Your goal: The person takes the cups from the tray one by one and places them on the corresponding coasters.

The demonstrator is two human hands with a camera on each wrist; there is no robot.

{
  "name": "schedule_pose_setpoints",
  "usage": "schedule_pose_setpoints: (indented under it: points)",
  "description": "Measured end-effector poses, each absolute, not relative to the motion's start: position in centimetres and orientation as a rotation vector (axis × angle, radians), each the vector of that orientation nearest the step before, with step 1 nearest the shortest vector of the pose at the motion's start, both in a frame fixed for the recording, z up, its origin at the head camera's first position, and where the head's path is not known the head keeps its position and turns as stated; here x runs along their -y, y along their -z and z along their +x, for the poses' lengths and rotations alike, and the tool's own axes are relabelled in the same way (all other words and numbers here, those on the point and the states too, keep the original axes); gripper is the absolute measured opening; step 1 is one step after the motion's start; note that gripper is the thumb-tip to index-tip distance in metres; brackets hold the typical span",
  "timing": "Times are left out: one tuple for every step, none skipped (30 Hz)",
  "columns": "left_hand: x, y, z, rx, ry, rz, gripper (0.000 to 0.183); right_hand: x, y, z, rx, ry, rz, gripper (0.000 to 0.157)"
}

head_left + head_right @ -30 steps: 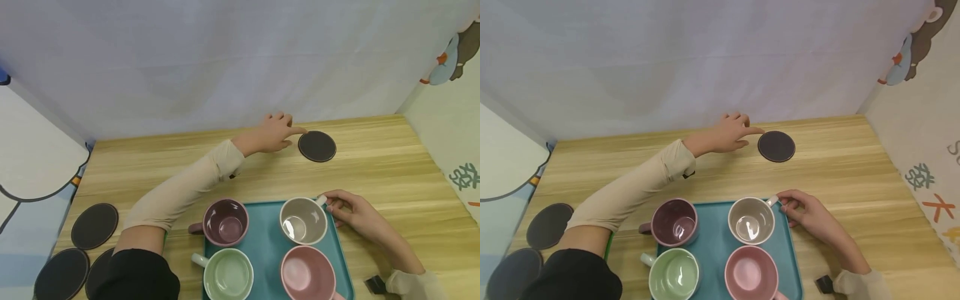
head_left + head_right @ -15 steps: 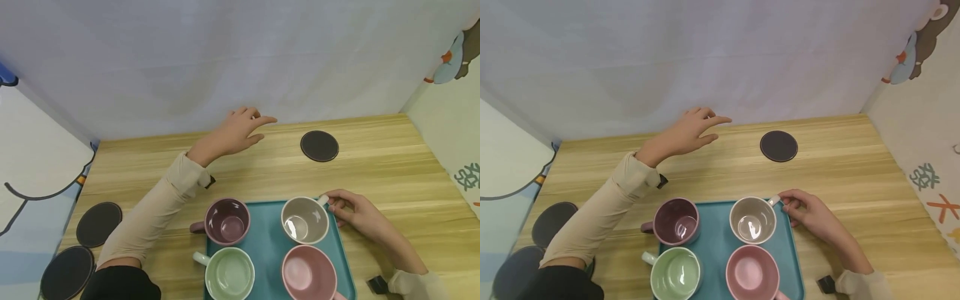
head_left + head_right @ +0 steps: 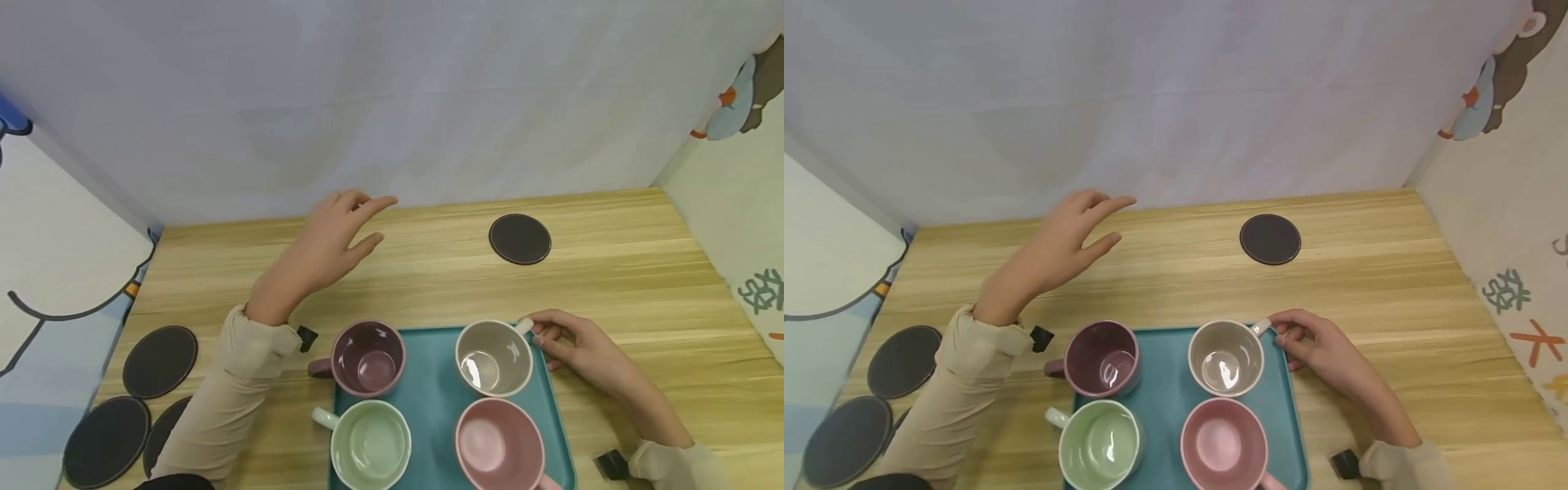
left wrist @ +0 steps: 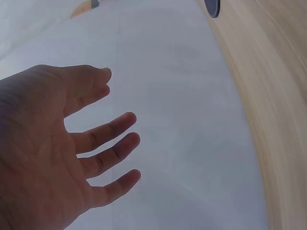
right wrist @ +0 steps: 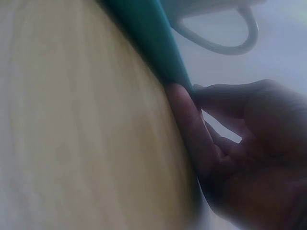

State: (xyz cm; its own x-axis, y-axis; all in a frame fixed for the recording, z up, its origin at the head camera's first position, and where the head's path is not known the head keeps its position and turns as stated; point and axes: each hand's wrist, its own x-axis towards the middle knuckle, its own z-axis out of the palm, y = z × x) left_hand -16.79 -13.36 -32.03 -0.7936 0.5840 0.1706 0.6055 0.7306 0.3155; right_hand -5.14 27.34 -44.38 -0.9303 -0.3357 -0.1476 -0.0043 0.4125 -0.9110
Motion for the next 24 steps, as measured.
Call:
schedule_pose_setpoints:
  points:
    - [13.8, 32.1, -16.4, 2.859, 0.563, -0.969, 0.054, -27.3, 44.4, -5.2, -2.362, 1.523, -0.294, 0.036]
    - [14.2, 32.3, -16.0, 2.851, 0.568, -0.956, 0.054, -27.3, 44.4, -5.2, -2.36, 1.524, -0.293, 0.036]
    - [14.6, 32.3, -15.7, 2.846, 0.577, -0.942, 0.054, -27.3, 44.3, -5.2, -2.359, 1.524, -0.29, 0.036]
    - [15.0, 32.4, -15.3, 2.842, 0.586, -0.925, 0.055, -27.3, 44.3, -5.2, -2.358, 1.522, -0.289, 0.036]
    - [15.3, 32.5, -14.9, 2.839, 0.593, -0.909, 0.055, -27.3, 44.3, -5.2, -2.358, 1.522, -0.288, 0.036]
    - [15.7, 32.6, -14.5, 2.837, 0.602, -0.894, 0.055, -27.3, 44.3, -5.2, -2.357, 1.521, -0.286, 0.036]
    - [16.0, 32.7, -14.1, 2.836, 0.608, -0.879, 0.055, -27.3, 44.3, -5.2, -2.356, 1.522, -0.285, 0.036]
    - [16.3, 32.9, -13.7, 2.837, 0.609, -0.861, 0.056, -27.3, 44.3, -5.2, -2.357, 1.522, -0.285, 0.036]
    - [16.5, 33.0, -13.3, 2.843, 0.611, -0.84, 0.056, -27.3, 44.3, -5.2, -2.359, 1.523, -0.287, 0.036]
    - [16.7, 33.2, -12.9, 2.85, 0.611, -0.815, 0.056, -27.3, 44.3, -5.2, -2.36, 1.524, -0.288, 0.036]
    - [17.0, 33.3, -12.5, 2.86, 0.61, -0.791, 0.056, -27.3, 44.3, -5.2, -2.362, 1.525, -0.289, 0.036]
    - [17.2, 33.4, -12.1, 2.873, 0.609, -0.765, 0.057, -27.3, 44.3, -5.2, -2.362, 1.526, -0.288, 0.036]
    - [17.4, 33.6, -11.7, 2.887, 0.61, -0.737, 0.057, -27.3, 44.3, -5.2, -2.362, 1.527, -0.289, 0.036]
    - [17.6, 33.7, -11.2, 2.9, 0.61, -0.71, 0.057, -27.3, 44.3, -5.2, -2.362, 1.528, -0.29, 0.036]
    - [17.8, 33.8, -10.8, 2.911, 0.61, -0.685, 0.057, -27.3, 44.3, -5.2, -2.362, 1.528, -0.288, 0.036]
    - [18.0, 34.0, -10.3, 2.921, 0.612, -0.661, 0.057, -27.3, 44.3, -5.2, -2.361, 1.525, -0.289, 0.037]
    - [18.2, 34.1, -9.9, 2.928, 0.612, -0.643, 0.056, -27.2, 44.3, -5.2, -2.361, 1.522, -0.289, 0.037]
    - [18.4, 34.2, -9.4, 2.935, 0.613, -0.626, 0.056, -27.2, 44.3, -5.2, -2.362, 1.519, -0.289, 0.037]
    - [18.6, 34.3, -9.0, 2.943, 0.611, -0.61, 0.056, -27.2, 44.3, -5.2, -2.364, 1.516, -0.29, 0.037]
    - [18.9, 34.5, -8.5, 2.949, 0.605, -0.599, 0.056, -27.2, 44.3, -5.2, -2.366, 1.512, -0.292, 0.037]
    - [19.1, 34.6, -8.1, 2.957, 0.601, -0.587, 0.055, -27.2, 44.3, -5.2, -2.367, 1.509, -0.292, 0.037]
    - [19.4, 34.7, -7.6, 2.964, 0.594, -0.577, 0.055, -27.2, 44.3, -5.2, -2.367, 1.506, -0.293, 0.037]
    - [19.8, 34.9, -7.2, 2.966, 0.587, -0.566, 0.055, -27.3, 44.2, -5.2, -2.367, 1.505, -0.293, 0.037]
    - [20.1, 35.0, -6.8, 2.969, 0.576, -0.553, 0.055, -27.3, 44.3, -5.2, -2.369, 1.505, -0.294, 0.037]
